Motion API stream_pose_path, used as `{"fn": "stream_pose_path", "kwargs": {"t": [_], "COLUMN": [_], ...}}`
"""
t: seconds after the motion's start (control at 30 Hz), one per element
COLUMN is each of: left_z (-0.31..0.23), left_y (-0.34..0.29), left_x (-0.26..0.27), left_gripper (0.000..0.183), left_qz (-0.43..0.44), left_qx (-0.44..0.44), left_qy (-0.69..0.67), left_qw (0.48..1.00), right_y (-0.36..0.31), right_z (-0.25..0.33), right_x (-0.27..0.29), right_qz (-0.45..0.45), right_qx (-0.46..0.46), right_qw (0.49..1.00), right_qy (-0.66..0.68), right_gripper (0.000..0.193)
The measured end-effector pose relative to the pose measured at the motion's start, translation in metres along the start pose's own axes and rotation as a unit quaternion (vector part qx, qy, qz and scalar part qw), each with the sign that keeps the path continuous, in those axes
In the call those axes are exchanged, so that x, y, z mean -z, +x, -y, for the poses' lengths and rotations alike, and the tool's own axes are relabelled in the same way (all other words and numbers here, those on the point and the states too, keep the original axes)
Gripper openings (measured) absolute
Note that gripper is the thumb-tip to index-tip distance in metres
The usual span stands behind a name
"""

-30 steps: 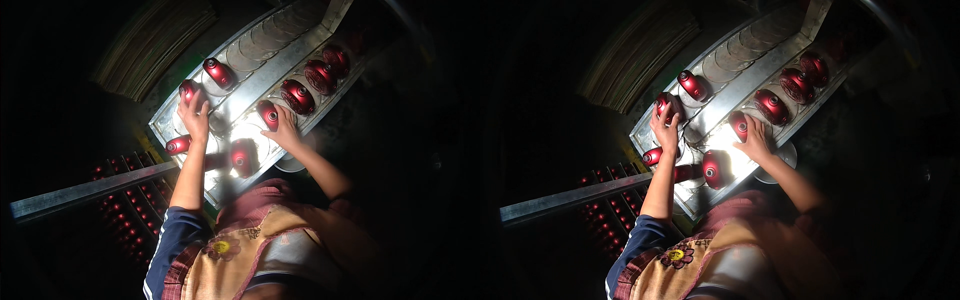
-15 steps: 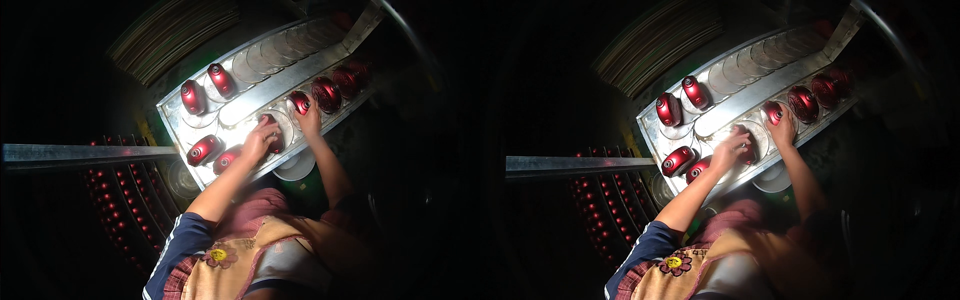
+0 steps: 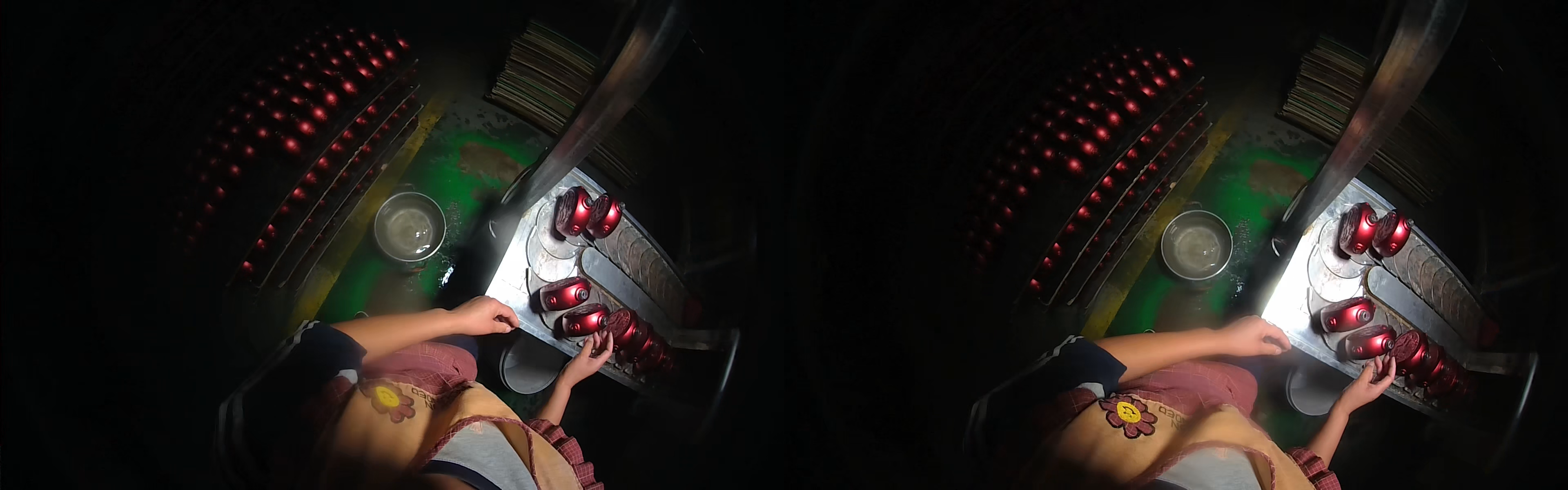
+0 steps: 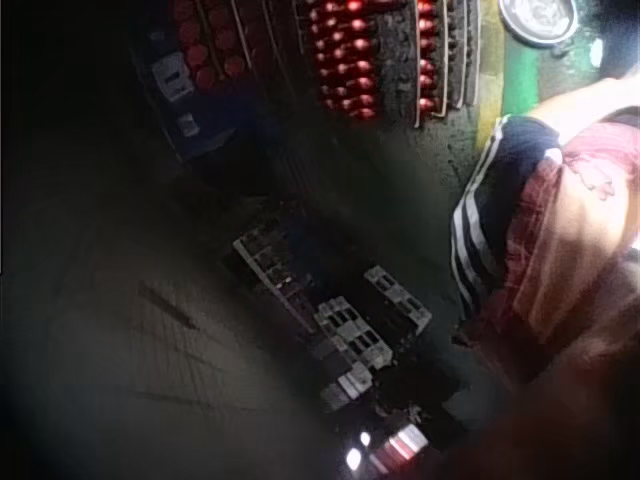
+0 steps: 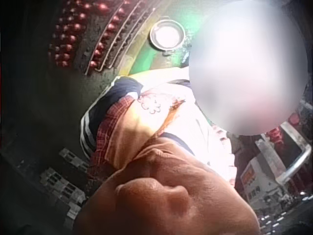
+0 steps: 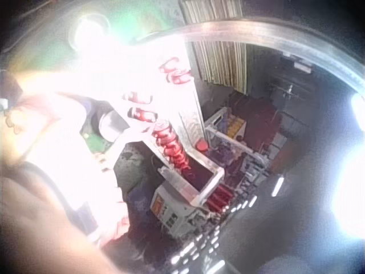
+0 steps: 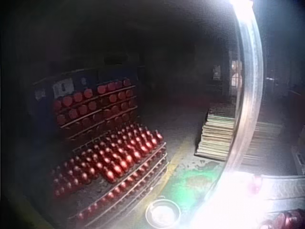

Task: The person repeatedly picks up red spherical ornaments from a nearby rack and places them into designated slots on a metal tray. The process involves continuous picking and placing of the items in a repetitive loop.

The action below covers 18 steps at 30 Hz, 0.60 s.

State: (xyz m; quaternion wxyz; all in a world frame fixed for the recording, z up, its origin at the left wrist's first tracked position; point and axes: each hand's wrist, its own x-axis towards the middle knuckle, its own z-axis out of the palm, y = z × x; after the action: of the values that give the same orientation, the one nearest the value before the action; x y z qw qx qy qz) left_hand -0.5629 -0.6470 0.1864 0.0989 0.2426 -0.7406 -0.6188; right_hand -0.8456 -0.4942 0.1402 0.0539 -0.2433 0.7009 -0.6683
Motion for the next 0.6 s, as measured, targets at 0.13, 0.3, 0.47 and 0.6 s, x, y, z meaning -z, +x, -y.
{"fn": "stream_pose_path", "kwargs": {"t": [0.13,0.3,0.47,0.6], "left_z": [0.093,0.159,0.178,0.183], "left_y": [-0.166,-0.349,-0.452,-0.466], "left_x": [0.090,0.211,0.294,0.374], "left_gripper": [0.019,0.022,0.031,0.044], "left_qz": [-0.250,-0.510,-0.714,-0.732], "left_qx": [0.053,0.089,0.110,0.145], "left_qy": [-0.134,-0.114,-0.131,-0.040], "left_qw": [0.957,0.848,0.679,0.664], "right_y": [-0.115,-0.200,-0.264,-0.312], "right_z": [0.057,0.135,0.183,0.193], "right_x": [-0.149,-0.325,-0.469,-0.587], "right_qz": [0.200,0.499,0.627,0.644], "right_qx": [-0.021,0.059,0.153,0.256], "right_qw": [0.978,0.865,0.764,0.720], "right_qy": [0.059,0.010,-0.007,-0.028], "right_gripper": [0.042,0.048,0.049,0.058]}}
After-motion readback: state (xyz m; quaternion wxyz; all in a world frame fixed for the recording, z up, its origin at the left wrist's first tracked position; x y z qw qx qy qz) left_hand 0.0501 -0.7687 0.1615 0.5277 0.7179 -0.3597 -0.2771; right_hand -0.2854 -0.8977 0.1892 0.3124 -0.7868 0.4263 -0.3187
